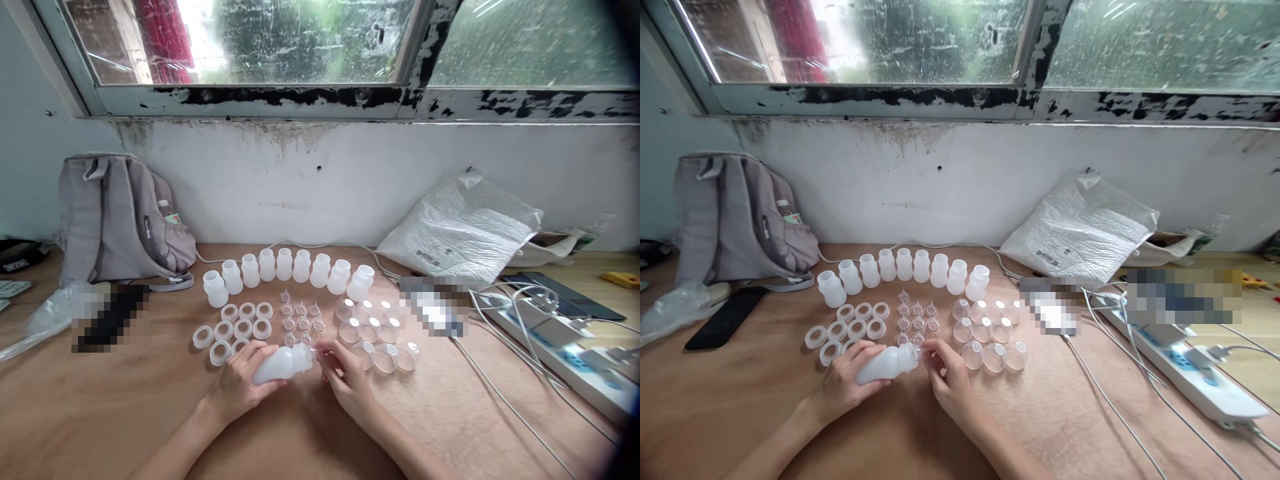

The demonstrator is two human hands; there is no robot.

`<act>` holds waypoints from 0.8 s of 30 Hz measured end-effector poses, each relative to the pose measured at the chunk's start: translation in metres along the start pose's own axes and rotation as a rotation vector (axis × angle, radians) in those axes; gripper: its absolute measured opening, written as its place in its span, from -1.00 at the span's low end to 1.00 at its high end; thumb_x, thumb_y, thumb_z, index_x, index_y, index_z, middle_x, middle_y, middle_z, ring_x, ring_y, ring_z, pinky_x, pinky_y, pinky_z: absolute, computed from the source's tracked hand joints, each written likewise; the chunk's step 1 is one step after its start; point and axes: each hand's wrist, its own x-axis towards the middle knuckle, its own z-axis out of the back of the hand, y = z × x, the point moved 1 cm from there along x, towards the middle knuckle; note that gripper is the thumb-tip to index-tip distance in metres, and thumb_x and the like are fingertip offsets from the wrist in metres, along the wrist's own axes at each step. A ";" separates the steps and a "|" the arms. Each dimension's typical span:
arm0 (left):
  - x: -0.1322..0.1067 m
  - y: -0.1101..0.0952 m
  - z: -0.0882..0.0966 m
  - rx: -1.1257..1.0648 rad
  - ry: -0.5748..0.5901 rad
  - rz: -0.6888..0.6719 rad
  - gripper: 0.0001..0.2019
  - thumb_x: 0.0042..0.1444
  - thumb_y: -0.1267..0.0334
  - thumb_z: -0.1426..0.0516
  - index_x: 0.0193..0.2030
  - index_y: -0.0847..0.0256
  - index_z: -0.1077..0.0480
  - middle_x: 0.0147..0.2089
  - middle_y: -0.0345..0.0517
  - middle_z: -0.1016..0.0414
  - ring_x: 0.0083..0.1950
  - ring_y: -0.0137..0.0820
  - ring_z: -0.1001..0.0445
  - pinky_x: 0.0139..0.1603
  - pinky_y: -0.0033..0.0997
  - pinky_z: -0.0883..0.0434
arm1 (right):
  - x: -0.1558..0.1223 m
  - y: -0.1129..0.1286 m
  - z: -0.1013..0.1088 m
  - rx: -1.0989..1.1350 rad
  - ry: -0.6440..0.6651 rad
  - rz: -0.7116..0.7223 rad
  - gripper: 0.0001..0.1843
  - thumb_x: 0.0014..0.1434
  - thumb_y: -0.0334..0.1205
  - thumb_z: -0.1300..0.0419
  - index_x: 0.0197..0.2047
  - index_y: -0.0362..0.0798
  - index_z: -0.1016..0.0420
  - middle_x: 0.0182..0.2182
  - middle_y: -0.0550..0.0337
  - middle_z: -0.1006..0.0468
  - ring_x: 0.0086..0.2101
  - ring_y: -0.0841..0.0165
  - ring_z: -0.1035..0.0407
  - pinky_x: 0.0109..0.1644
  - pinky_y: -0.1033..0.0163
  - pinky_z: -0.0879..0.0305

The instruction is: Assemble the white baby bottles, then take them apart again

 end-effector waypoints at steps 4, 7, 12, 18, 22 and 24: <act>-0.002 -0.003 0.002 0.042 -0.040 -0.023 -0.58 -0.01 0.13 -0.12 0.01 0.14 -0.20 -0.14 -0.03 -0.38 -0.13 -0.30 -0.40 -0.16 -0.36 -0.38 | 0.001 0.007 0.003 -0.063 0.026 -0.016 -0.82 0.15 -0.12 0.00 -0.34 -0.05 -0.30 -0.60 0.26 -0.28 -0.58 0.44 -0.18 -0.54 0.35 -0.10; -0.002 -0.004 0.003 0.050 -0.041 -0.033 -0.57 -0.01 0.13 -0.12 0.02 0.15 -0.20 -0.15 -0.03 -0.39 -0.15 -0.31 -0.41 -0.18 -0.38 -0.39 | 0.001 0.011 0.005 -0.082 0.053 -0.038 -0.78 0.14 -0.09 -0.01 -0.41 -0.05 -0.28 -0.63 0.28 -0.26 -0.59 0.45 -0.16 -0.55 0.35 -0.08; -0.003 -0.003 0.002 0.027 -0.030 -0.039 -0.57 -0.02 0.13 -0.13 0.02 0.15 -0.22 -0.16 -0.03 -0.39 -0.15 -0.30 -0.40 -0.17 -0.38 -0.39 | 0.001 0.013 0.006 -0.029 0.103 -0.109 -0.71 0.15 -0.03 0.02 -0.46 -0.05 -0.25 -0.64 0.31 -0.20 -0.61 0.47 -0.12 -0.57 0.36 -0.04; -0.003 -0.006 0.004 -0.157 0.031 0.073 -0.58 -0.03 0.11 -0.12 0.00 0.13 -0.25 -0.14 -0.04 -0.39 -0.16 -0.30 -0.40 -0.17 -0.37 -0.38 | 0.001 0.014 0.007 0.065 0.148 -0.126 -0.71 0.16 -0.03 0.02 -0.45 -0.05 -0.23 -0.63 0.31 -0.21 -0.58 0.47 -0.15 -0.52 0.36 -0.09; 0.004 -0.016 0.010 -0.396 0.120 0.280 -0.65 -0.05 0.08 -0.13 -0.12 0.15 -0.33 -0.20 -0.07 -0.40 -0.21 -0.32 -0.40 -0.21 -0.38 -0.36 | 0.002 0.013 0.009 0.056 0.151 -0.109 -0.74 0.16 -0.04 0.02 -0.40 -0.06 -0.25 -0.62 0.29 -0.25 -0.57 0.45 -0.18 -0.52 0.35 -0.10; 0.008 -0.019 0.012 -0.575 0.210 0.433 -0.67 -0.06 0.05 -0.13 -0.20 0.20 -0.37 -0.26 -0.09 -0.42 -0.27 -0.35 -0.39 -0.28 -0.42 -0.33 | 0.002 0.012 0.010 0.054 0.148 -0.092 -0.75 0.15 -0.05 0.02 -0.39 -0.06 -0.26 -0.61 0.29 -0.26 -0.57 0.46 -0.18 -0.53 0.35 -0.10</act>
